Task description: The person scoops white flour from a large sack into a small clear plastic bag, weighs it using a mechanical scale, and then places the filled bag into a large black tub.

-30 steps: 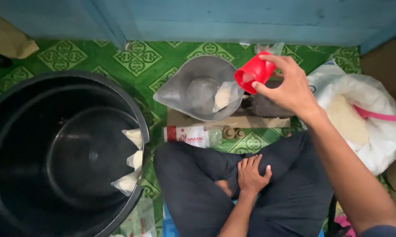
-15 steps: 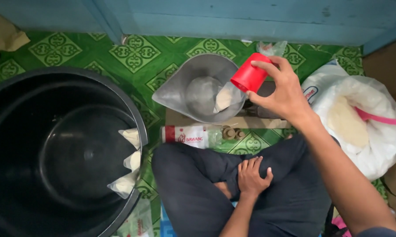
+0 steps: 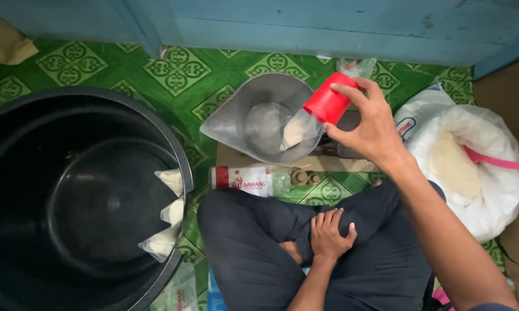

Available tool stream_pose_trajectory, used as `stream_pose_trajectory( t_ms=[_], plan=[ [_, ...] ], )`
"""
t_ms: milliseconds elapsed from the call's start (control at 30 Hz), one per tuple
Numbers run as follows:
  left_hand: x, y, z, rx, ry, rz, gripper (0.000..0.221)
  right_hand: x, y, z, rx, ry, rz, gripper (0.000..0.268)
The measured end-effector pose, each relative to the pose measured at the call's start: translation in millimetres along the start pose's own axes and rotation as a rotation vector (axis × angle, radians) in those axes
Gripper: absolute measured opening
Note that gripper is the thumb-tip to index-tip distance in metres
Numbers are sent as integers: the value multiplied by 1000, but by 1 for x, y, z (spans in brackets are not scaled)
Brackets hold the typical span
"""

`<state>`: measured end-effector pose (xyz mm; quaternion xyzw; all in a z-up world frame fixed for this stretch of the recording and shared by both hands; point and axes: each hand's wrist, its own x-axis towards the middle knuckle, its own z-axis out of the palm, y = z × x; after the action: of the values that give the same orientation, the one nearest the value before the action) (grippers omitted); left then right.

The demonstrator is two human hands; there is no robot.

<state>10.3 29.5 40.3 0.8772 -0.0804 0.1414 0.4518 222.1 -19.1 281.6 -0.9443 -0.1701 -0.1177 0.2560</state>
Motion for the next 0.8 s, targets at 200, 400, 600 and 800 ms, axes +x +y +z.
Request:
stream_pose_trajectory(
  t_ms=[200,400,600,800],
  plan=[
    [1,0,-1,1,11,1,46,1,-5,-2,6,-25,16,68],
    [-2,-2,2,-10,-29,-19,47,2,-5,-2,-2,-20,-9,69],
    [-4,-3,4,-13,-43,-29,48,1,-6,-2,2,-22,-12,67],
    [-4,-2,4,-20,-40,-37,47,2,-6,-2,3,-39,2,68]
  ],
)
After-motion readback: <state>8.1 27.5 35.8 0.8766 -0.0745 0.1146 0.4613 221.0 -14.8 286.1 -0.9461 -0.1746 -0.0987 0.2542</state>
